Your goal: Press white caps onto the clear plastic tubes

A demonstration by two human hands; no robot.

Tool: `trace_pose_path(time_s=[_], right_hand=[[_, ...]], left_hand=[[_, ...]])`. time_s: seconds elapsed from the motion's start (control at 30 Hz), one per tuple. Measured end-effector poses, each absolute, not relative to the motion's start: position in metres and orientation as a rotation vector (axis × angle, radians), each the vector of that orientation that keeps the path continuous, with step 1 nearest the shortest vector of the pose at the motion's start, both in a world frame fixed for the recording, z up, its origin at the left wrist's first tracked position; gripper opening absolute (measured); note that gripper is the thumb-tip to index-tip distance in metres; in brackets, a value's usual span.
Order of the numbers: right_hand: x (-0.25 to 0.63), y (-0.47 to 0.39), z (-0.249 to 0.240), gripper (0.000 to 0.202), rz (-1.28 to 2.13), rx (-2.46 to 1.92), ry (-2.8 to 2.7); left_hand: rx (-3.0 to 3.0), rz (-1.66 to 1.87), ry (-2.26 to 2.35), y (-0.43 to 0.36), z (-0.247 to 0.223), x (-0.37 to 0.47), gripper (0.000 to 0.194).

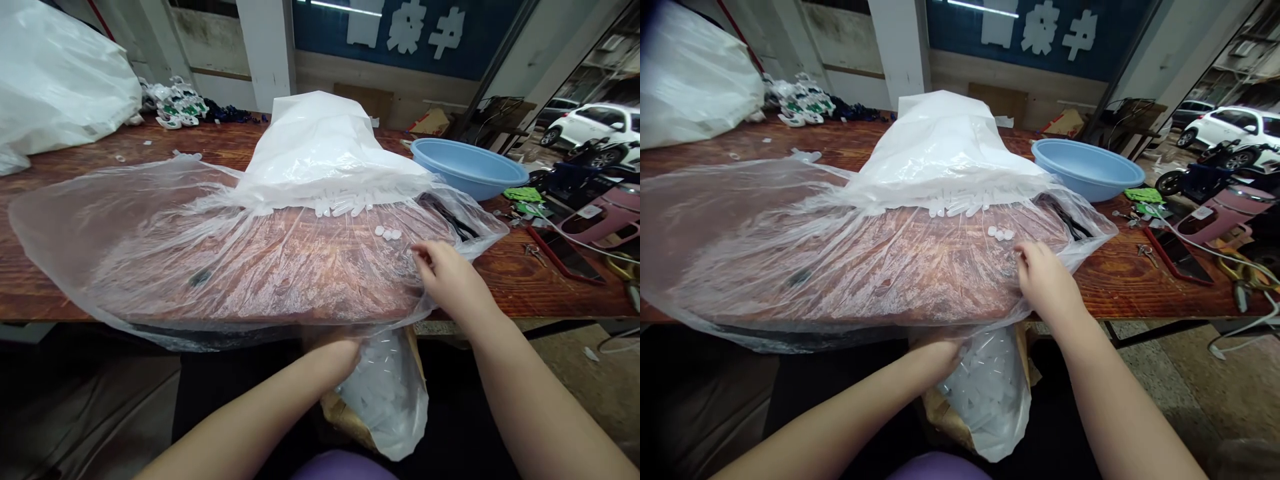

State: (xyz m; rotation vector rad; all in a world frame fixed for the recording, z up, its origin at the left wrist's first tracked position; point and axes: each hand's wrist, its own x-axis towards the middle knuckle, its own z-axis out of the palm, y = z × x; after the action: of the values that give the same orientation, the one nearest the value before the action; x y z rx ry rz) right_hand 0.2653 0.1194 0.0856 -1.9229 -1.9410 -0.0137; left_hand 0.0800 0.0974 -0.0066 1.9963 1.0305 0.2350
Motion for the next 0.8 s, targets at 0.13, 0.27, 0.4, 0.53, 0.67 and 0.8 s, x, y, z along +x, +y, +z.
trace_pose_path(time_s=[0.13,0.27,0.4,0.53,0.67,0.8], right_hand=[[0.27,0.174,0.085,0.042,-0.021,-2.059,-2.1],[0.273,0.188,0.078,0.035,0.011,-2.06,-2.154],[0.278,0.169,0.072,0.026,0.055,-2.158,-1.998],[0.259,0.109,0.071,0.027,0.259,-1.729,-1.913],[0.226,0.05,0.057,0.022,0.61,-1.14,-2.206],[0.219,0.025,0.029,0.012,0.789,-1.152,-2.095]], left_hand=[[2.041,-0.012,0.972,0.082,-0.012,0.068,0.059],[2.008,-0.034,0.987,0.079,-0.017,0.064,0.054],[1.811,-0.006,1.025,0.079,-0.016,0.062,0.042],[1.669,0.042,0.982,0.076,-0.012,0.061,0.037],[1.525,0.104,0.756,0.075,-0.005,0.059,0.024],[1.326,0.159,0.606,0.078,0.002,0.055,0.02]])
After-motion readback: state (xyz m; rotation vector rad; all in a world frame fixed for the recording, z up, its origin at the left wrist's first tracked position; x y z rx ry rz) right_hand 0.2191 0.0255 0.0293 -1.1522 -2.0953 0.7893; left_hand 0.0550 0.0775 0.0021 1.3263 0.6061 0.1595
